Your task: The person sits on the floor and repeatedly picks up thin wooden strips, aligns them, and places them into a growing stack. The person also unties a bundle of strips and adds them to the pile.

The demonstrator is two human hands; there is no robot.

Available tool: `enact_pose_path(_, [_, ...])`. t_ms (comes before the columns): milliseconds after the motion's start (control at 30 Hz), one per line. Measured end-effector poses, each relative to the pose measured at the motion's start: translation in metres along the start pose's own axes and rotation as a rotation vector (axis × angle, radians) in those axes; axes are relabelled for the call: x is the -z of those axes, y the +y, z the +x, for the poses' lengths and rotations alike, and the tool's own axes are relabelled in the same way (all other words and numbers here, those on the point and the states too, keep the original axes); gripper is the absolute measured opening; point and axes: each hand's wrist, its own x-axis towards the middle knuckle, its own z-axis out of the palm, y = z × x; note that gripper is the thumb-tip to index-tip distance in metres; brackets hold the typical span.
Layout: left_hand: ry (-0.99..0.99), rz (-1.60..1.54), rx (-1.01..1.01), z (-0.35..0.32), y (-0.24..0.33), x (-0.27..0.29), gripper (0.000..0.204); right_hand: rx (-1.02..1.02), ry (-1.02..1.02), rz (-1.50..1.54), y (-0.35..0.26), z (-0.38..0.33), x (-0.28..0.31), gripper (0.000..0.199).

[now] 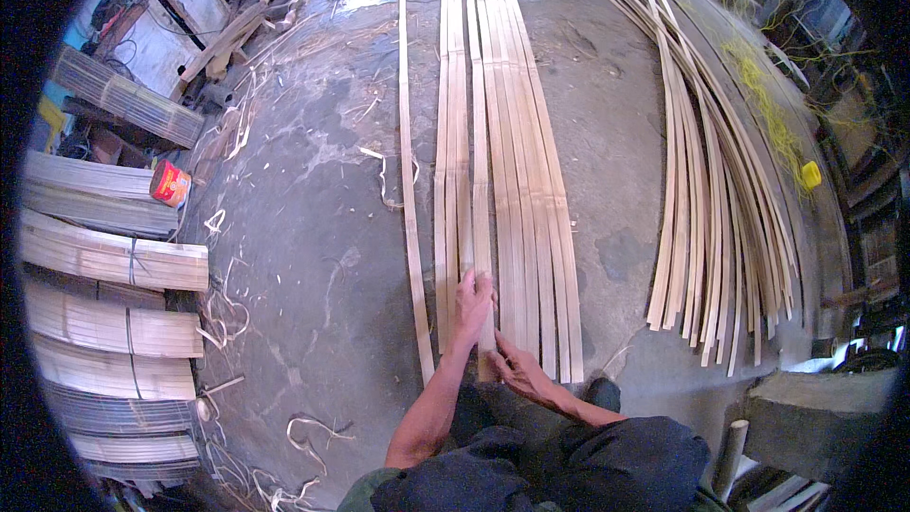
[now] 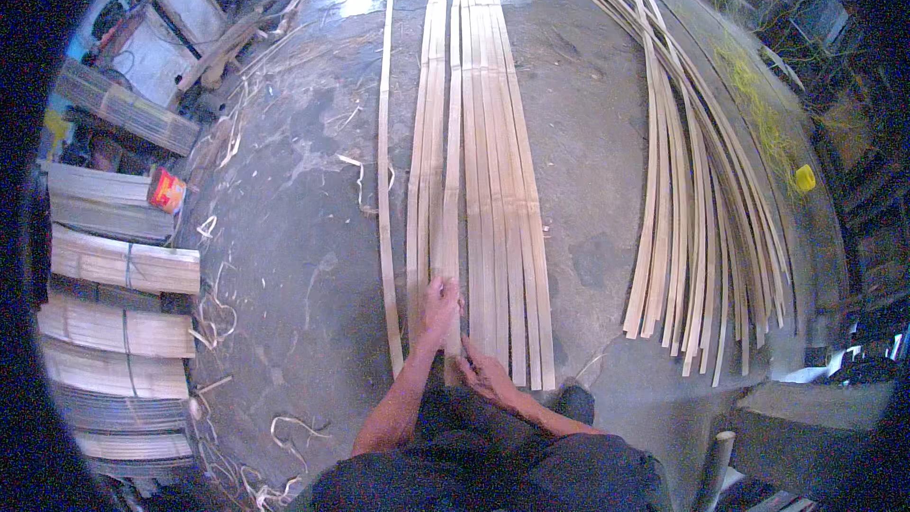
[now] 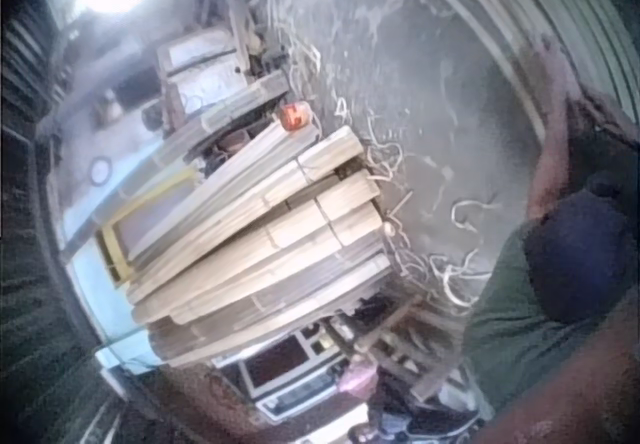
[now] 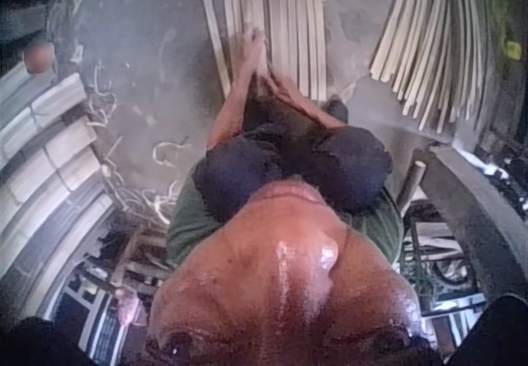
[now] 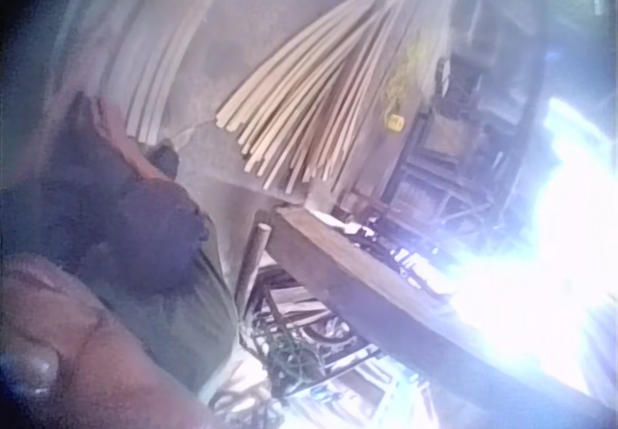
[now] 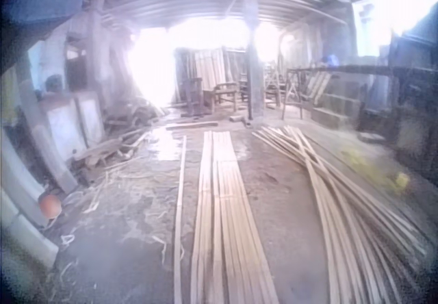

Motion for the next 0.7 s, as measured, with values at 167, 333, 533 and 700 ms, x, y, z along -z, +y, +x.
enact_pose_path(167, [0.085, 0.033, -0.121, -0.004, 0.011, 0.002, 0.025, -0.071, -0.034, 0.04, 0.003, -0.01, 0.002, 0.053])
enact_pose_path(333, [0.2, -0.026, -0.231, -0.01, 0.065, 0.009, 0.026, -0.131, -0.018, 0.281, 0.028, -0.02, 0.001, 0.049])
enact_pose_path(533, [0.211, 0.301, -0.22, 0.023, 0.049, 0.048, 0.064, -0.202, -0.017, 0.259, 0.018, -0.019, 0.003, 0.048])
enact_pose_path(700, [0.227, 0.467, -0.264, 0.053, -0.009, 0.089, 0.063, -0.203, -0.035, 0.163, -0.002, -0.02, 0.011, 0.048])
